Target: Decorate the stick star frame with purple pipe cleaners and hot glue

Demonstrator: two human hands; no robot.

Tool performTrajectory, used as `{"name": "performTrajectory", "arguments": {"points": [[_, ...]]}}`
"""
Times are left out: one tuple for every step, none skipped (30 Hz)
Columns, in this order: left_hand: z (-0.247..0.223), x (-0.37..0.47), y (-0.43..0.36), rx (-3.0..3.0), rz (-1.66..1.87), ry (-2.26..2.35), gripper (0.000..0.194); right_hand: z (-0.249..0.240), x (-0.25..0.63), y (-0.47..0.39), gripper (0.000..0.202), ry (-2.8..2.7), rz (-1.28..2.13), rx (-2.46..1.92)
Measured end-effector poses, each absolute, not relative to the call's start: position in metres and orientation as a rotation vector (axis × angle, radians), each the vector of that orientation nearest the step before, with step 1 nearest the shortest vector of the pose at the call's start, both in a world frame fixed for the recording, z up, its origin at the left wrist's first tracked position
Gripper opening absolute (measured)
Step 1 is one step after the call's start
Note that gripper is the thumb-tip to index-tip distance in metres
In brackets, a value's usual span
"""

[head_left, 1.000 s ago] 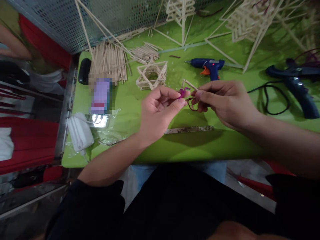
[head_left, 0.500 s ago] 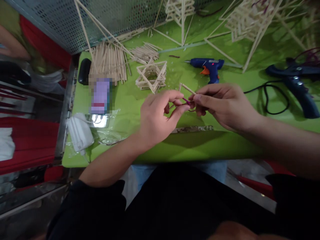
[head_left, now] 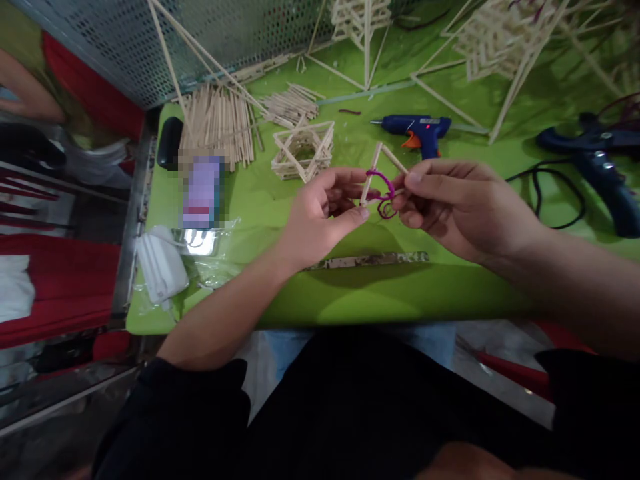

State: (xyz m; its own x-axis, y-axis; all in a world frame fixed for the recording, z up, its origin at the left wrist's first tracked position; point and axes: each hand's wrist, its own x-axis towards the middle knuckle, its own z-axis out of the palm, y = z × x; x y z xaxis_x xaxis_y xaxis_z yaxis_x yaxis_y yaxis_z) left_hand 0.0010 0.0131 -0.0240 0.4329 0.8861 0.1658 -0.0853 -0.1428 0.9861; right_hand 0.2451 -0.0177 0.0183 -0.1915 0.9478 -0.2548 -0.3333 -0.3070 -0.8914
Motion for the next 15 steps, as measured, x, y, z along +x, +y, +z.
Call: {"name": "performTrajectory", "arguments": {"points": [[-0.022, 0.003, 0.011, 1.459, 0.999, 0.768, 0.044, 0.019, 0.245, -0.018, 0.018, -0.861, 1.691, -1.057], [-0.021, 0.004, 0.010, 1.456, 1.005, 0.788, 0.044, 0.019, 0.245, -0.018, 0.017, -0.842, 1.702, -1.058], [-0.020, 0.006, 0.010, 1.456, 1.018, 0.801, 0.045, 0.020, 0.246, -0.018, 0.015, -0.825, 1.715, -1.058], [-0.020, 0.007, 0.010, 1.464, 1.033, 0.802, 0.047, 0.020, 0.246, -0.018, 0.013, -0.812, 1.731, -1.058], [-0.021, 0.008, 0.010, 1.476, 1.048, 0.797, 0.048, 0.020, 0.246, -0.019, 0.011, -0.801, 1.744, -1.055], [-0.022, 0.008, 0.012, 1.489, 1.064, 0.786, 0.048, 0.021, 0.246, -0.019, 0.010, -0.794, 1.758, -1.048], [-0.023, 0.008, 0.013, 1.503, 1.079, 0.768, 0.048, 0.021, 0.246, -0.019, 0.010, -0.790, 1.771, -1.039], [-0.024, 0.008, 0.015, 1.513, 1.089, 0.753, 0.047, 0.021, 0.247, -0.019, 0.011, -0.788, 1.783, -1.032], [-0.025, 0.008, 0.017, 1.516, 1.094, 0.746, 0.046, 0.020, 0.247, -0.019, 0.012, -0.786, 1.788, -1.026], [-0.026, 0.007, 0.018, 1.511, 1.095, 0.746, 0.047, 0.020, 0.247, -0.019, 0.014, -0.785, 1.789, -1.020], [-0.027, 0.007, 0.019, 1.503, 1.094, 0.744, 0.048, 0.019, 0.247, -0.019, 0.016, -0.788, 1.790, -1.016], [-0.027, 0.006, 0.020, 1.492, 1.093, 0.739, 0.051, 0.019, 0.247, -0.019, 0.016, -0.794, 1.790, -1.015], [-0.028, 0.006, 0.021, 1.483, 1.087, 0.738, 0.052, 0.019, 0.247, -0.019, 0.016, -0.807, 1.791, -1.017], [-0.028, 0.005, 0.021, 1.477, 1.082, 0.737, 0.052, 0.018, 0.247, -0.018, 0.017, -0.827, 1.793, -1.022], [-0.027, 0.005, 0.021, 1.476, 1.077, 0.737, 0.050, 0.019, 0.247, -0.018, 0.019, -0.858, 1.790, -1.030]]}}
